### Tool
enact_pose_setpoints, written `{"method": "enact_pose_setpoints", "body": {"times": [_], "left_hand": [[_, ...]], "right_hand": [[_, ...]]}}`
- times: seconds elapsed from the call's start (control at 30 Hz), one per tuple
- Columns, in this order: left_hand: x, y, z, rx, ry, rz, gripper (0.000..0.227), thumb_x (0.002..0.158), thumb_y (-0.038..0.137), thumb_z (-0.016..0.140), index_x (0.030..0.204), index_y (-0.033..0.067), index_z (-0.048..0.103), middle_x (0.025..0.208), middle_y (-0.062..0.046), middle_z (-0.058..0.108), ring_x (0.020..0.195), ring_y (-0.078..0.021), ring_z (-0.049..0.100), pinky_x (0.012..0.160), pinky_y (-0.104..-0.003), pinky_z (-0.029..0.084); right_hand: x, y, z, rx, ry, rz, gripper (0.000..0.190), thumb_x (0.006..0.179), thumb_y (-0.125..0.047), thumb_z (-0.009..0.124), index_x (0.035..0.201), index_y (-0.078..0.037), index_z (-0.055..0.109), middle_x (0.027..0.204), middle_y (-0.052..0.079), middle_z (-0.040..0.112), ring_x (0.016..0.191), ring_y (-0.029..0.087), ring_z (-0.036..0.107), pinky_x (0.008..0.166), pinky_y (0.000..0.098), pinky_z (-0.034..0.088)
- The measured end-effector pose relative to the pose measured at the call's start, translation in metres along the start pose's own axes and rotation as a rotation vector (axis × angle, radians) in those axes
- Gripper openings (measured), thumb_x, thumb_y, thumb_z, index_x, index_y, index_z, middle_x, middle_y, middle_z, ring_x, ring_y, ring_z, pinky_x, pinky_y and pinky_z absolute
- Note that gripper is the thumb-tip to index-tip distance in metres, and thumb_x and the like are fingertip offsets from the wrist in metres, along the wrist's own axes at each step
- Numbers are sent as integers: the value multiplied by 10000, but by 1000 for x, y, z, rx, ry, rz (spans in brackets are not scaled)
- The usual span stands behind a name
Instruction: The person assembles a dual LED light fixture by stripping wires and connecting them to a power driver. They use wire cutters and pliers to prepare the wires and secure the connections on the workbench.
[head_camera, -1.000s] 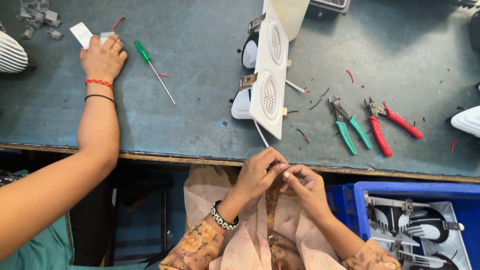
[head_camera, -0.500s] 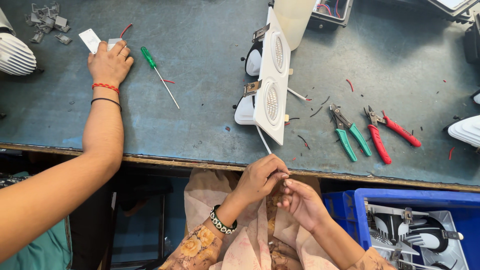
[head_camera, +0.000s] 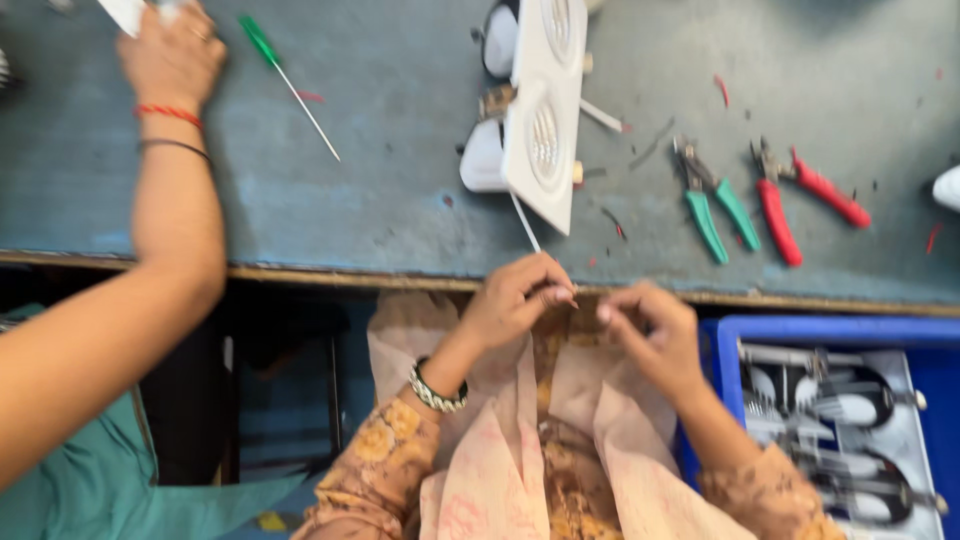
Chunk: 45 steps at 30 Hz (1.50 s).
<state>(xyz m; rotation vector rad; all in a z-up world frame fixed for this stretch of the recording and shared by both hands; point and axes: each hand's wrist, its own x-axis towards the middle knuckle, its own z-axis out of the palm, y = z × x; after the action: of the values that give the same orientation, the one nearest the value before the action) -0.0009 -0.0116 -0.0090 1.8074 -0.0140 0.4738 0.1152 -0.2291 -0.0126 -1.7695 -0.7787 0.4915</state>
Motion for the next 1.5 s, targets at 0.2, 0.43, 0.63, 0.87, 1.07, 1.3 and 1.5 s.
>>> {"method": "enact_pose_setpoints", "body": {"times": [0.2,0.43,0.63,0.87,1.07,1.3,1.5], "left_hand": [[2,-7,-3,-96,-61,-118,107,966,139,678,1017,46,688,967,-55,687,871,-164,684,755,-292,531],[8,-1,-6,-9,-70,-9,97,930,74,679,993,0,675,962,-78,693,887,-175,681,794,-296,540],[7,-4,-3,-41,-63,-147,101,868,47,742,954,4,711,934,-81,706,833,-185,697,738,-289,563],[10,9,2,100,7,-33,147,864,56,762,992,9,708,951,-79,701,850,-202,702,732,-304,562],[10,12,16,319,104,65,161,858,72,766,998,44,690,976,-84,682,803,-246,714,674,-327,568],[12,19,30,496,277,286,138,871,71,788,980,91,706,931,-46,664,782,-235,696,653,-336,556],[18,12,31,587,254,426,150,884,52,743,1027,90,714,971,-37,666,855,-196,689,673,-303,565]], "right_hand": [[34,-42,-1,-317,-4,-528,261,854,-2,783,1103,-50,718,1050,99,692,889,215,709,770,306,565],[56,-56,1,-302,-137,-710,282,804,43,762,1052,-88,735,1064,78,703,881,233,737,759,324,594],[54,-48,0,-475,-105,-722,164,795,-22,737,935,-90,689,954,47,682,746,254,658,662,367,513],[51,-53,1,-567,-40,-696,118,832,-91,746,912,-91,660,928,27,666,735,235,627,699,355,475],[48,-53,0,-638,18,-670,119,822,-95,739,910,-83,660,960,53,672,766,267,628,714,373,487],[40,-59,2,-609,107,-504,101,825,-93,737,909,-96,679,891,55,675,714,267,660,636,359,507],[27,-31,7,-254,116,17,92,904,-134,697,945,-52,685,728,68,684,562,190,677,507,293,521]]}}
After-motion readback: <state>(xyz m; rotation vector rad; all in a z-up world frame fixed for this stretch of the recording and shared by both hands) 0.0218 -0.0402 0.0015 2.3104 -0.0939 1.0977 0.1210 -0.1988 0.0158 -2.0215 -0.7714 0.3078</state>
